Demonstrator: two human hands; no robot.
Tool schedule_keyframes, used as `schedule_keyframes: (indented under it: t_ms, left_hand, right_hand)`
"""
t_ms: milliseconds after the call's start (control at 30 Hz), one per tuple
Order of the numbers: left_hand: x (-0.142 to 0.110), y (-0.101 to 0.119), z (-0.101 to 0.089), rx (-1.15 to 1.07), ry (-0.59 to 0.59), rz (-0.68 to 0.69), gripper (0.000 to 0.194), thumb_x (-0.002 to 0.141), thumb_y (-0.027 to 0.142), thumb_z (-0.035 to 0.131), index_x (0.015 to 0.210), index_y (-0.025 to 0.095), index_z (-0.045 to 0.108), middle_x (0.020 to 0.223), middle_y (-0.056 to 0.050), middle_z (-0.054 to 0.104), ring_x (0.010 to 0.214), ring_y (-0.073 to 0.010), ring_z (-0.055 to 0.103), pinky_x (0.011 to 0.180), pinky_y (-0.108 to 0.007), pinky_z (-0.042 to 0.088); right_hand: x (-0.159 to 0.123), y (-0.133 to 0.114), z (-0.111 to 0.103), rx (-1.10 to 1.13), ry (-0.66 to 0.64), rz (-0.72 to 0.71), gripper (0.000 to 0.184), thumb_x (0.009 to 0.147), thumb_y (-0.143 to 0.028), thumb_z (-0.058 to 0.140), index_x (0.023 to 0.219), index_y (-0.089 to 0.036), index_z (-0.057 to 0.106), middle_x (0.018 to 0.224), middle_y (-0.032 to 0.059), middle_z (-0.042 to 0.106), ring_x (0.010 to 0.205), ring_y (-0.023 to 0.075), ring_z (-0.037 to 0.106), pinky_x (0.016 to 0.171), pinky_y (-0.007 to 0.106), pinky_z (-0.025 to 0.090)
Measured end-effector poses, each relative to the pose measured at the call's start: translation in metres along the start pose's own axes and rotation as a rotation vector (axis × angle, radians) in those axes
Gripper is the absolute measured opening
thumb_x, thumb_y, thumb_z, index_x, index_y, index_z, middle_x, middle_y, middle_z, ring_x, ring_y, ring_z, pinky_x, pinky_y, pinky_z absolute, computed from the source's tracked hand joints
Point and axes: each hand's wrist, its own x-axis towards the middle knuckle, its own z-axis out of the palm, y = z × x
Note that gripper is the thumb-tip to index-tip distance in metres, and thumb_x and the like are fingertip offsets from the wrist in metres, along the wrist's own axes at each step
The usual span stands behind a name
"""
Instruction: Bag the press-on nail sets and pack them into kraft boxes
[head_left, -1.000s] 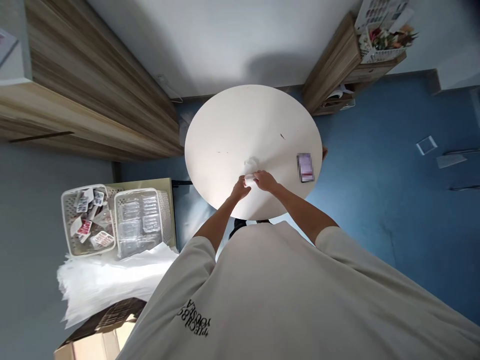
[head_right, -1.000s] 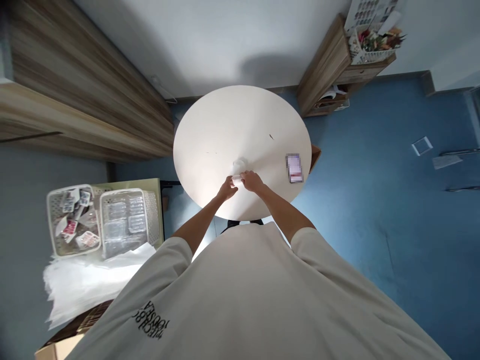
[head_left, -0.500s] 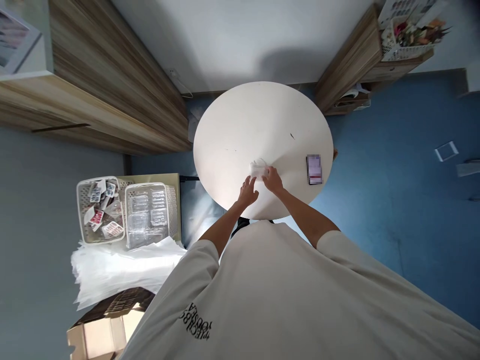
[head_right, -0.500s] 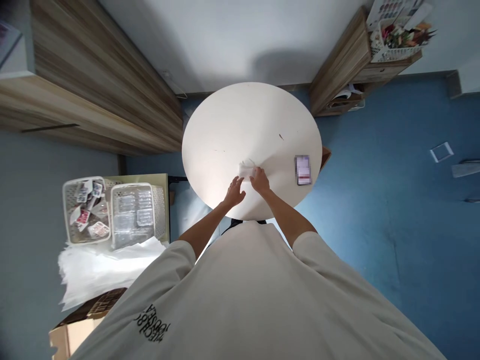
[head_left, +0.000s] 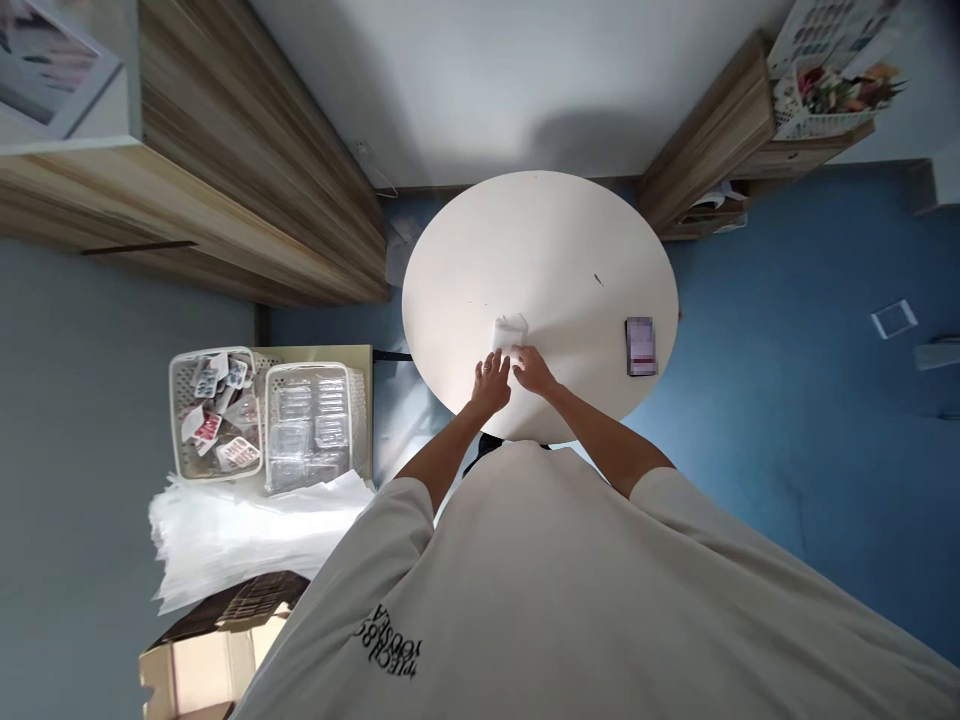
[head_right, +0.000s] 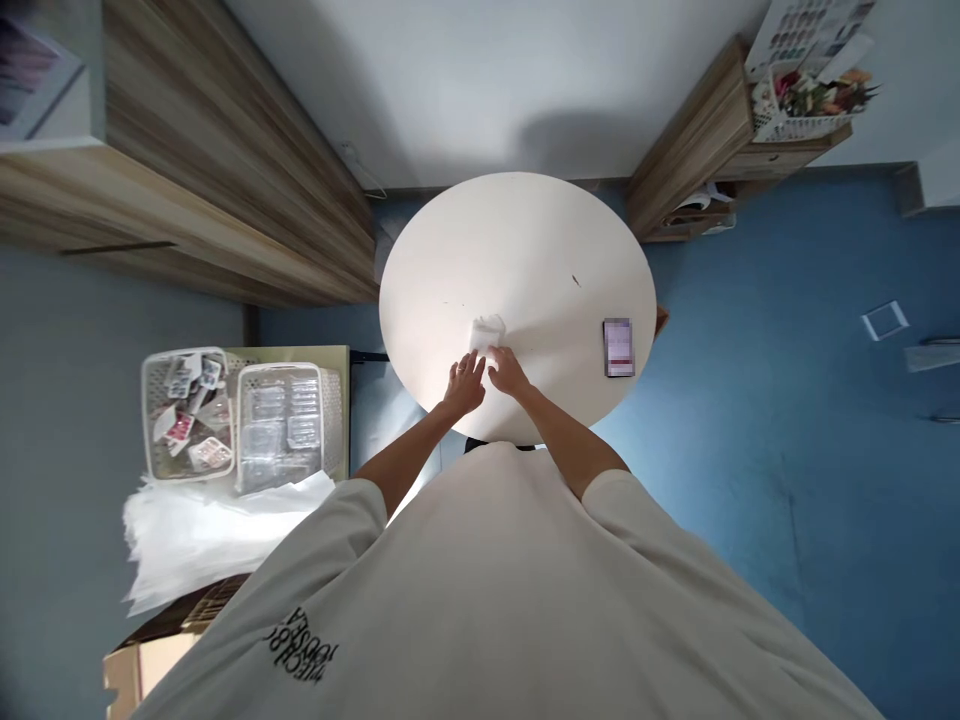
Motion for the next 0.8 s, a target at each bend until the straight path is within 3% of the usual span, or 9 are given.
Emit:
schedule_keyframes:
  t_ms: [233, 333, 467, 633, 800]
  left_hand:
    - [-0.014, -0.059, -0.024, -0.071, 0.039, -0.185, 0.073, 0.097, 0.019, 0.048, 0.168, 0.017, 0.031, 0.18, -0.017, 0.02, 0.166, -0.0326, 0.023, 0.131, -0.054, 0.031]
    - [-0.025, -0.088, -0.023, -0.082, 0.018, -0.226, 0.072, 0.098, 0.02, 0.047, 0.168, 0.018, 0.032, 0.179, -0.016, 0.024, 0.164, -0.0319, 0.028, 0.13, -0.052, 0.032]
    - [-0.034, -0.117, -0.018, -0.07, -0.053, -0.179, 0.074, 0.096, 0.018, 0.047, 0.169, 0.018, 0.033, 0.18, -0.013, 0.023, 0.164, -0.0312, 0.028, 0.132, -0.052, 0.028]
    - [-0.033, -0.13, -0.016, -0.061, -0.109, -0.122, 0.079, 0.095, 0.019, 0.049, 0.171, 0.021, 0.029, 0.181, -0.011, 0.02, 0.166, -0.0281, 0.024, 0.134, -0.053, 0.024]
    - [-0.03, -0.131, -0.014, -0.019, -0.134, -0.1, 0.081, 0.095, 0.017, 0.05, 0.172, 0.021, 0.027, 0.182, -0.012, 0.017, 0.167, -0.0271, 0.021, 0.133, -0.054, 0.025]
  right_hand:
    - [0.055, -0.043, 0.028, -0.108, -0.008, -0.073, 0.064, 0.098, -0.024, 0.056, 0.161, -0.012, 0.048, 0.151, 0.0235, 0.054, 0.135, 0.0346, 0.058, 0.122, 0.053, 0.046]
    - [0.074, -0.06, 0.035, -0.161, -0.012, -0.085, 0.065, 0.095, -0.016, 0.052, 0.16, -0.008, 0.049, 0.151, 0.0247, 0.054, 0.136, 0.0332, 0.058, 0.123, 0.051, 0.045]
    - [0.095, -0.081, 0.042, -0.208, -0.02, -0.097, 0.07, 0.092, -0.015, 0.049, 0.163, -0.011, 0.046, 0.152, 0.0218, 0.055, 0.136, 0.033, 0.058, 0.121, 0.051, 0.047]
    - [0.111, -0.104, 0.051, -0.329, -0.04, -0.075, 0.073, 0.092, -0.017, 0.051, 0.165, -0.012, 0.043, 0.161, 0.0206, 0.049, 0.145, 0.0361, 0.051, 0.124, 0.052, 0.043]
    - [0.115, -0.112, 0.052, -0.471, -0.093, -0.065, 0.077, 0.093, -0.016, 0.052, 0.168, -0.012, 0.036, 0.168, 0.0198, 0.042, 0.151, 0.0372, 0.043, 0.127, 0.049, 0.038]
